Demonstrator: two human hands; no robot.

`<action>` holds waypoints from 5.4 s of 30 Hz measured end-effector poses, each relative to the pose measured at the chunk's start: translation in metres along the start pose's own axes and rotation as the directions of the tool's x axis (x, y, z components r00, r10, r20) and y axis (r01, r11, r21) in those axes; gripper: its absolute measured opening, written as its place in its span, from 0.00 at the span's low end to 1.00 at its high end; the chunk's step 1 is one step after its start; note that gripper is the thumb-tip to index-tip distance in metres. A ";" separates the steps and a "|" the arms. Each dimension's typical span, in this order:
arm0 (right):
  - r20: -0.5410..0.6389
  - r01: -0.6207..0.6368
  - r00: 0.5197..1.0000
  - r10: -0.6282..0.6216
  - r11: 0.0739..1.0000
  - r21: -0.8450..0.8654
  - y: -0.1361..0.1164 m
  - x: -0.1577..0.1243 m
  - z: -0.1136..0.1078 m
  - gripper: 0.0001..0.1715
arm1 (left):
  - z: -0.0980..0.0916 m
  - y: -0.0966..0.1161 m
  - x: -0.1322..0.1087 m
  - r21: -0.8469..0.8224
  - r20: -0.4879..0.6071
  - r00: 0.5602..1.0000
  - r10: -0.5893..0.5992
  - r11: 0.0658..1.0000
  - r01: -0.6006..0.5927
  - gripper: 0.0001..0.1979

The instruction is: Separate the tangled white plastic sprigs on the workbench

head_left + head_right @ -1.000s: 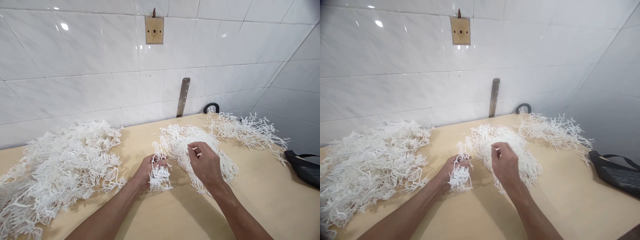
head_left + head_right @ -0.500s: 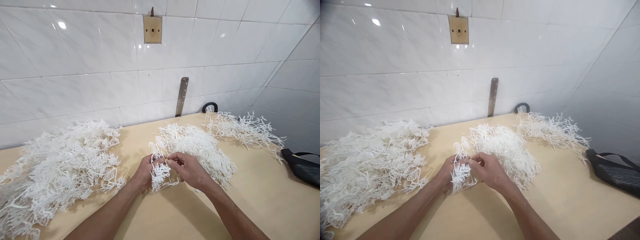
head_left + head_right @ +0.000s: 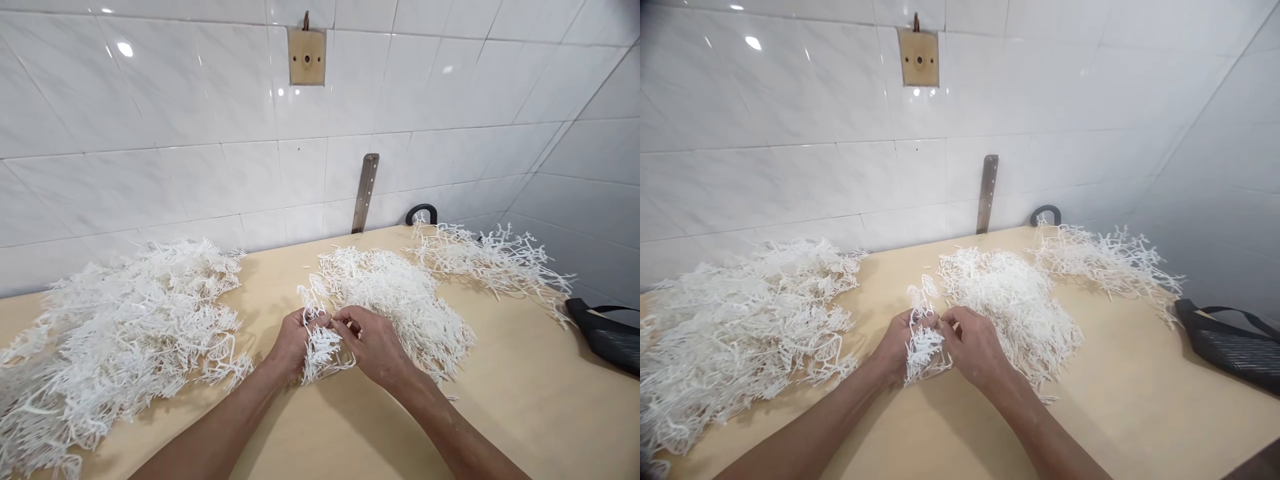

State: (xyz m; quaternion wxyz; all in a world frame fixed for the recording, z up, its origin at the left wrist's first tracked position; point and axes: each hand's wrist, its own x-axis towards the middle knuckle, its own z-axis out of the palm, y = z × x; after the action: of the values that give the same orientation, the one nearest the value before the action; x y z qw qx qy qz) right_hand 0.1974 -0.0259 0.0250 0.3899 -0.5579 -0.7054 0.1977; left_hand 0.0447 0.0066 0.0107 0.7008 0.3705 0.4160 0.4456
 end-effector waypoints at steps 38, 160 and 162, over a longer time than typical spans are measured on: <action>-0.386 -0.153 0.917 0.102 0.983 -0.104 0.026 0.010 -0.037 0.19 | 0.000 -0.001 -0.007 0.184 0.148 0.986 0.074 0.978 -0.101 0.20; 0.189 -0.283 0.953 0.237 0.920 0.273 0.024 0.006 -0.009 0.13 | -0.004 -0.003 -0.007 0.137 0.206 0.975 0.085 0.984 -0.115 0.18; 0.199 -0.298 0.948 0.248 0.909 0.291 0.023 0.006 -0.010 0.14 | -0.004 0.000 -0.009 0.209 0.187 0.979 0.082 0.970 -0.121 0.17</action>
State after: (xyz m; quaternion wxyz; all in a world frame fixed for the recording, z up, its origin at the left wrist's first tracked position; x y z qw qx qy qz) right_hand 0.2190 -0.0151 0.0162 0.3859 -0.5639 -0.6078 0.4045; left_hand 0.0390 -0.0013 0.0117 0.6659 0.5045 0.3791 0.3979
